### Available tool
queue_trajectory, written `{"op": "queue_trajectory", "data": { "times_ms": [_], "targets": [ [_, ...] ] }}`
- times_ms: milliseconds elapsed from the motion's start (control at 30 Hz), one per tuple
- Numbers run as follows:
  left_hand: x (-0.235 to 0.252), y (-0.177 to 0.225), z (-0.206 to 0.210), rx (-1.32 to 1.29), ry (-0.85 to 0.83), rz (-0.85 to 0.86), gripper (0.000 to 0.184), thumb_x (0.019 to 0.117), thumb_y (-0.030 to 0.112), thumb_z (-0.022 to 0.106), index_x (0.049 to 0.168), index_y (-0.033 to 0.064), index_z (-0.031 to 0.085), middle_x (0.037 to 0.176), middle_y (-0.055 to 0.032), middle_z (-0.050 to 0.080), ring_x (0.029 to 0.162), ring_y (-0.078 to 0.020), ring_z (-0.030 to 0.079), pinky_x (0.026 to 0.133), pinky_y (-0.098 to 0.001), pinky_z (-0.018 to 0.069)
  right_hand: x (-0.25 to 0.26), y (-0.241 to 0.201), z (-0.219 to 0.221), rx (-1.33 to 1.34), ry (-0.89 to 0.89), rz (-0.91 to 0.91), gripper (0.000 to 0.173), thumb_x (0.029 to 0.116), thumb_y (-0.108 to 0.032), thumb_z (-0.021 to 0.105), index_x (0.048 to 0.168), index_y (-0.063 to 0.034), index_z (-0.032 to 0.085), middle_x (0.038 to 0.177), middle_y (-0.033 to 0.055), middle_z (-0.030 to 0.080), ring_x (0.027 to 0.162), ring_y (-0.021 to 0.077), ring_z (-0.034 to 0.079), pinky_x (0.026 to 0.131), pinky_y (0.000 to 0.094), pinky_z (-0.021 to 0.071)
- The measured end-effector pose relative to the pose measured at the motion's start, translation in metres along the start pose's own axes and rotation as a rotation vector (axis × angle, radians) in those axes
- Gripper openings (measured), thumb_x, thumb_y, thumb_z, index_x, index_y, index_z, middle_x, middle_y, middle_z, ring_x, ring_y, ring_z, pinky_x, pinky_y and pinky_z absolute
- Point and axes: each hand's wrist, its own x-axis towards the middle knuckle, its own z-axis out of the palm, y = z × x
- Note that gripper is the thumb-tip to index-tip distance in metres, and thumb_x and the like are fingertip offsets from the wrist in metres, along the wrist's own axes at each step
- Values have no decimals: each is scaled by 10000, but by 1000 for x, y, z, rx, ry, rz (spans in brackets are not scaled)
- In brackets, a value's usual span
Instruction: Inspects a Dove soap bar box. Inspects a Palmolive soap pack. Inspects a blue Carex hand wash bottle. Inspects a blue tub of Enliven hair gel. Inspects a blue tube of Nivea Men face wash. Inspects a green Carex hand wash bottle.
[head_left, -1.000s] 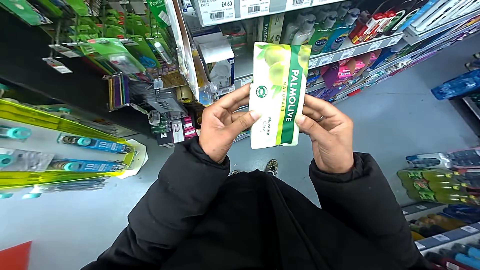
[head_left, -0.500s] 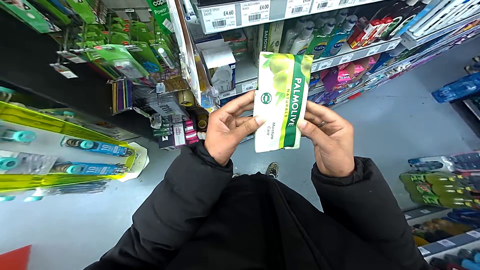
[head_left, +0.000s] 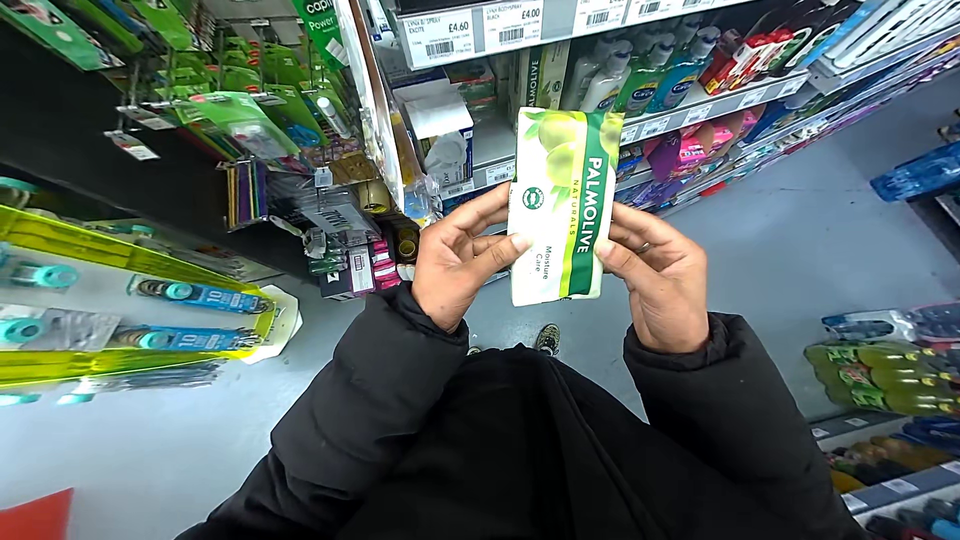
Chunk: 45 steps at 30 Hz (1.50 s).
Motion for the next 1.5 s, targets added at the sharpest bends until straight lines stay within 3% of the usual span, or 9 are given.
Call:
{"op": "queue_trajectory", "data": {
  "times_ms": [567,700,767,833,967,1100,1300,1433,1500],
  "targets": [
    [9,-6,0,5,3,-26,527,915,-113,655,1424,-89,517,1284,-218,666,992,-275,743,851,-382,646,6,9,-3,-41,20,-26,402,939,9,629,1337,67,608,1095,148,737,903,194,733,795,326,635],
    [9,-12,7,128,17,-24,554,887,-118,686,1419,-81,537,1297,-206,670,947,-258,752,827,-377,655,1,11,-3,-156,-15,71,460,981,-180,648,1408,-21,583,1138,113,736,946,204,741,801,355,644],
    [4,-17,14,315,8,-8,579,877,-62,734,1430,-6,570,1309,-152,681,919,-218,761,786,-363,666,-1,17,-2,-186,-44,140,553,968,-336,671,1442,-83,540,1148,93,727,954,210,741,789,363,647],
    [0,-26,21,514,-23,50,563,882,37,777,1418,48,602,1298,-106,695,949,-181,761,794,-365,669,-3,24,-2,-210,-43,200,652,922,-479,689,1455,-152,504,1158,64,720,959,198,732,760,345,638],
    [7,-44,23,720,-103,195,500,885,162,803,1350,39,666,1263,-95,719,1044,-171,743,872,-386,651,6,39,-1,-171,42,315,901,775,-604,785,1456,-124,440,1130,85,715,952,225,733,775,385,639],
    [10,-53,20,762,-78,193,494,891,287,804,1341,118,689,1195,-26,752,1051,-135,737,917,-385,632,16,44,3,-114,67,341,966,737,-528,842,1442,-42,393,1070,128,720,904,234,742,741,374,644],
    [19,-57,13,690,-46,117,652,847,351,843,1396,72,627,1279,-33,721,1156,-143,704,1003,-383,601,38,50,6,-81,127,329,909,734,-391,859,1388,34,393,1052,147,729,909,247,752,758,386,657],
    [23,-59,2,668,40,124,583,869,362,825,1336,51,667,1268,-85,713,1129,-177,711,936,-366,632,77,61,-4,-283,165,284,902,721,-401,862,1394,-2,411,1062,112,730,914,207,752,780,385,655],
    [22,-60,-4,682,73,127,518,887,358,806,1301,66,697,1243,-76,721,1094,-170,722,896,-350,644,104,76,-12,-494,184,262,951,697,-452,879,1418,-30,426,1057,116,725,912,219,741,797,444,634]
  ]
}}
